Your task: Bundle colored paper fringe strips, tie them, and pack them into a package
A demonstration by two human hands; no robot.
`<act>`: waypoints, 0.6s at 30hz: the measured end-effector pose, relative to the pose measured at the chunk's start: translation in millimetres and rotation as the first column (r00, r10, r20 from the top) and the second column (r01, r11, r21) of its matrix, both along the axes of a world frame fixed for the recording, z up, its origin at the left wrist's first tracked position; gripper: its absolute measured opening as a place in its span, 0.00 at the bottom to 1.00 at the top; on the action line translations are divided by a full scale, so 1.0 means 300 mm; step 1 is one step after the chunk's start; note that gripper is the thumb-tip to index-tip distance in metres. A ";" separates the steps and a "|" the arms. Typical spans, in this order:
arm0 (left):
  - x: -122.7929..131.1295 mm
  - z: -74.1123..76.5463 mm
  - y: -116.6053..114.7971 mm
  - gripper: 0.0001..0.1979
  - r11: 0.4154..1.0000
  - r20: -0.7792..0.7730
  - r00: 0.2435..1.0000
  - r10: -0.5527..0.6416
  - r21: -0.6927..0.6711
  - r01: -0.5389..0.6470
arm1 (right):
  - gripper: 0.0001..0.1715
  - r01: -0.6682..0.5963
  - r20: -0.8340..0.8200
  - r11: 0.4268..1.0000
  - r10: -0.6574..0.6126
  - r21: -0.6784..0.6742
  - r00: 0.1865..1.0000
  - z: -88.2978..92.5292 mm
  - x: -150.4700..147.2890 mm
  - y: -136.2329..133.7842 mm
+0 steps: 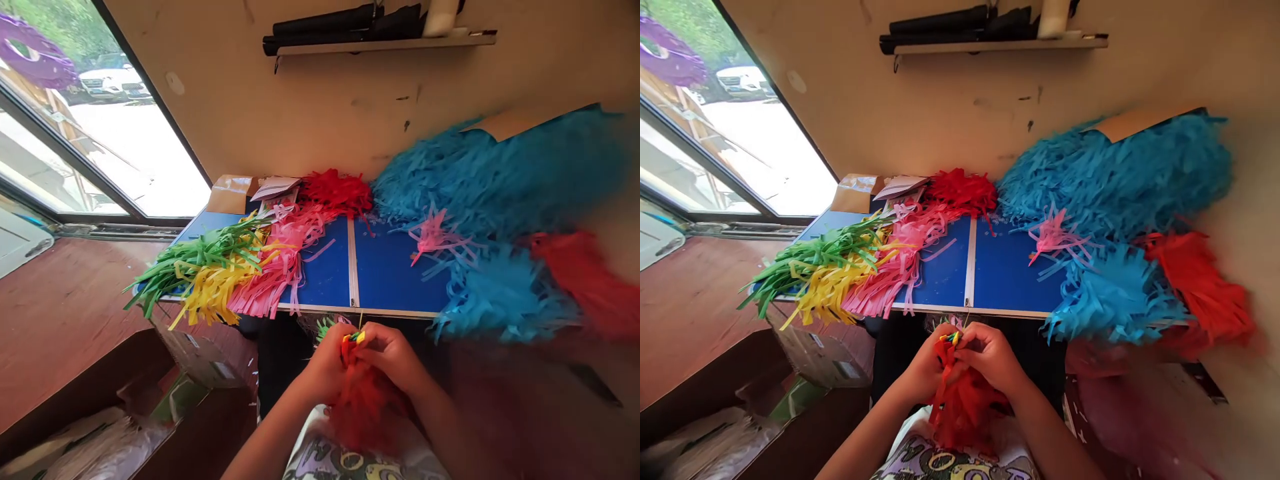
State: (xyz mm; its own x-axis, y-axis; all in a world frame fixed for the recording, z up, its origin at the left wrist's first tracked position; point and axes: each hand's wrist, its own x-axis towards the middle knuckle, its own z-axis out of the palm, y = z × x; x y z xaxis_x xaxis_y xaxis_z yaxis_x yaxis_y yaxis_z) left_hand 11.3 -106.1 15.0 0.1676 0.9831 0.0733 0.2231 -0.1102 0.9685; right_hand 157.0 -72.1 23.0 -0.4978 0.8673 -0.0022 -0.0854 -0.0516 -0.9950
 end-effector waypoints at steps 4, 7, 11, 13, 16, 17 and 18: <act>-0.018 0.002 0.004 0.09 0.999 -0.071 0.997 0.031 0.015 -0.030 | 0.09 -0.017 0.193 0.994 -0.004 0.107 0.981 0.031 0.038 0.055; -0.036 -0.003 0.007 0.07 0.999 -0.122 0.992 0.034 0.018 -0.032 | 0.07 0.030 0.552 0.919 -0.262 0.393 0.791 0.064 0.110 0.176; -0.060 -0.027 0.006 0.02 0.999 -0.178 0.983 0.044 0.032 -0.039 | 0.15 0.067 0.687 0.847 -0.472 0.528 0.552 0.068 0.214 0.407; -0.070 -0.042 0.006 0.02 0.999 -0.165 0.985 0.041 0.033 -0.036 | 0.21 0.051 0.725 0.834 -0.507 0.550 0.466 0.057 0.243 0.526; -0.087 -0.065 0.011 0.04 0.999 -0.137 0.990 0.040 0.018 -0.038 | 0.22 -0.009 0.773 0.832 -0.511 0.555 0.375 0.040 0.244 0.687; -0.094 -0.072 0.014 0.04 0.999 -0.138 0.989 0.051 0.014 -0.049 | 0.21 -0.028 0.785 0.833 -0.508 0.552 0.354 0.034 0.236 0.734; -0.101 -0.079 0.018 0.05 0.998 -0.140 0.988 0.068 0.012 -0.067 | 0.20 -0.043 0.795 0.835 -0.505 0.549 0.336 0.028 0.225 0.775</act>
